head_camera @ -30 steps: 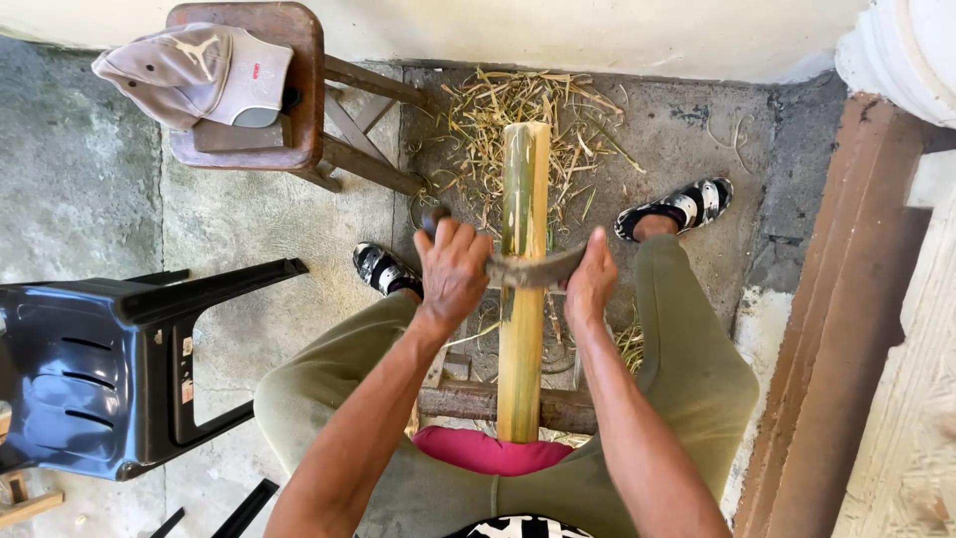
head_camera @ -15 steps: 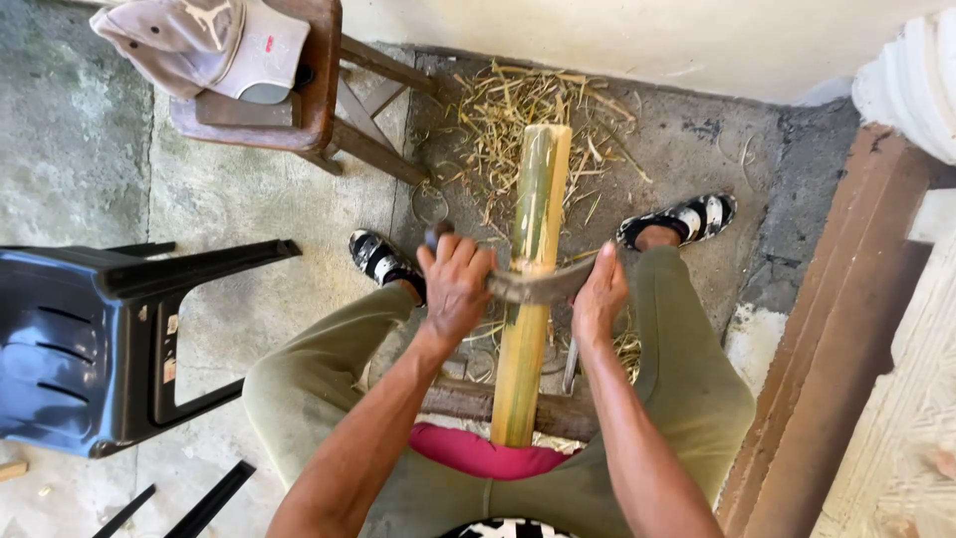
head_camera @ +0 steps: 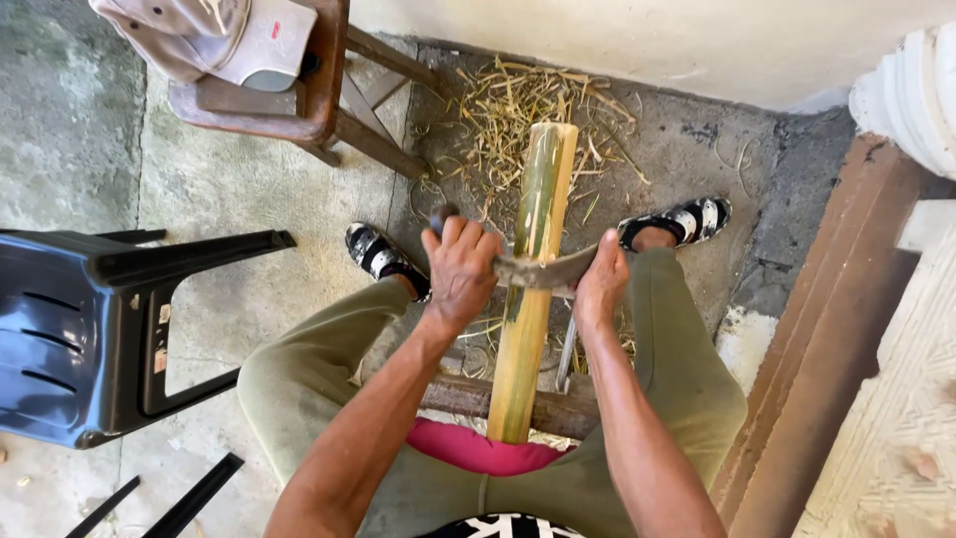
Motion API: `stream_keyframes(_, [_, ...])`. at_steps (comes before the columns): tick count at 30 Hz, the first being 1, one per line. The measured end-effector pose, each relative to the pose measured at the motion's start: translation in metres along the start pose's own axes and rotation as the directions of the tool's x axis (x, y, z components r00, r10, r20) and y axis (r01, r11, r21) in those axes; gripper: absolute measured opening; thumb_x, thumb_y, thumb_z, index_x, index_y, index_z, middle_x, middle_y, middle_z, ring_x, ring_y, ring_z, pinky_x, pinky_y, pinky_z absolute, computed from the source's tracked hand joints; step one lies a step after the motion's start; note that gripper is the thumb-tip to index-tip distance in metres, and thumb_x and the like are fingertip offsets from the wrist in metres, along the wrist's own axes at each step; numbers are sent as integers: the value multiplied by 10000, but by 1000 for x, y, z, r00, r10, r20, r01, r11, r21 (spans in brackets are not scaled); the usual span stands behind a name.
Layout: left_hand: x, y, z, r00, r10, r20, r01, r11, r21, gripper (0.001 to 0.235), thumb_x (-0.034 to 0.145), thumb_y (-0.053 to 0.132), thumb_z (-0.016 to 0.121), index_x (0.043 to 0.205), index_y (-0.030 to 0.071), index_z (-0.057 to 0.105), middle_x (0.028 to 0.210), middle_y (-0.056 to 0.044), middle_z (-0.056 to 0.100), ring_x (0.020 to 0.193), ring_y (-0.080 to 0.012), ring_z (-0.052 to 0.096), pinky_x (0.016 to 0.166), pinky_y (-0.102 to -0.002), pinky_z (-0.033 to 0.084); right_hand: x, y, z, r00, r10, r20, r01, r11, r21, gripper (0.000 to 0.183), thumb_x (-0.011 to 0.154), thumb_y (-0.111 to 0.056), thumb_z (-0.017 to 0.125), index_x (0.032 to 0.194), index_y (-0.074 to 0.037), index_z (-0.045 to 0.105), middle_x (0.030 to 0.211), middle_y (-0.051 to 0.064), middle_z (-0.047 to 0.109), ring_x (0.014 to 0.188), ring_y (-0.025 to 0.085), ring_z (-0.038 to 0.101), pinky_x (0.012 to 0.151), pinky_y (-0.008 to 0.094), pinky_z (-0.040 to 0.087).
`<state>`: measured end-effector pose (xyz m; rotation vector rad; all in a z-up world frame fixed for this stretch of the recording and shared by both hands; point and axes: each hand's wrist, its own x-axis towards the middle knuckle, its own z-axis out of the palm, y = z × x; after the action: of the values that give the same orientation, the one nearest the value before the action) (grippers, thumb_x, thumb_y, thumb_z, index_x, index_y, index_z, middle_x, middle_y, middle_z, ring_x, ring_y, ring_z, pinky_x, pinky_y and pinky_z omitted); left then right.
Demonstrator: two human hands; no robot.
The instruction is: Scrape the outer layer of a bamboo pole using a curved blade tool.
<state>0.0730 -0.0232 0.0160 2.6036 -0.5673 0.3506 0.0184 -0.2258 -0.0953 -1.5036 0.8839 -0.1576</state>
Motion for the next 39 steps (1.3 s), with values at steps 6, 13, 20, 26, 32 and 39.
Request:
stream_keyframes(6, [5,-4,0,996,4,84,-4,1000,0,93,859,78,719,838,112,635,826,-38,544,895,-239,510,777,-434,305,0,-17,3,987,159,23,-161,979,123,463,1067,-502,496,868,-85,527,593,-20,474,412,103,478,345,284,402])
stream_keyframes(13, [17,-26,31,999,22,28,-23,999,44,103,864,143,736,834,113,643,835,-45,563,907,-241,516,781,-434,304,17,-40,20,981,190,27,-191,980,62,472,1053,-516,449,874,-87,532,589,-25,483,419,96,496,341,279,406])
stream_keyframes(20, [100,-47,65,999,35,4,-36,994,102,146,907,142,761,803,150,659,803,-19,566,841,-213,455,784,-403,304,113,-67,53,994,5,108,-28,976,217,456,1073,-473,492,839,-84,531,626,15,560,433,117,512,355,296,407])
stream_keyframes(26, [45,-19,20,999,-9,30,7,998,56,124,781,92,774,823,121,662,816,-35,561,867,-233,473,792,-427,301,46,-36,23,984,135,116,-154,972,178,451,1072,-481,480,838,-96,506,595,-14,476,397,105,450,334,292,366])
stream_keyframes(32, [19,-2,-10,992,17,127,-18,1000,4,147,740,74,759,804,110,632,816,-53,531,893,-273,509,763,-456,295,-1,-14,9,977,199,69,-211,931,297,426,1059,-472,501,841,-107,492,568,-12,453,388,105,438,331,290,353])
stream_keyframes(39, [60,-36,39,993,53,104,-62,995,80,181,906,146,762,778,114,638,761,-34,529,802,-227,452,751,-409,308,59,-31,36,988,134,77,-151,943,296,427,1073,-474,494,878,-96,521,634,-21,497,449,99,503,373,285,427])
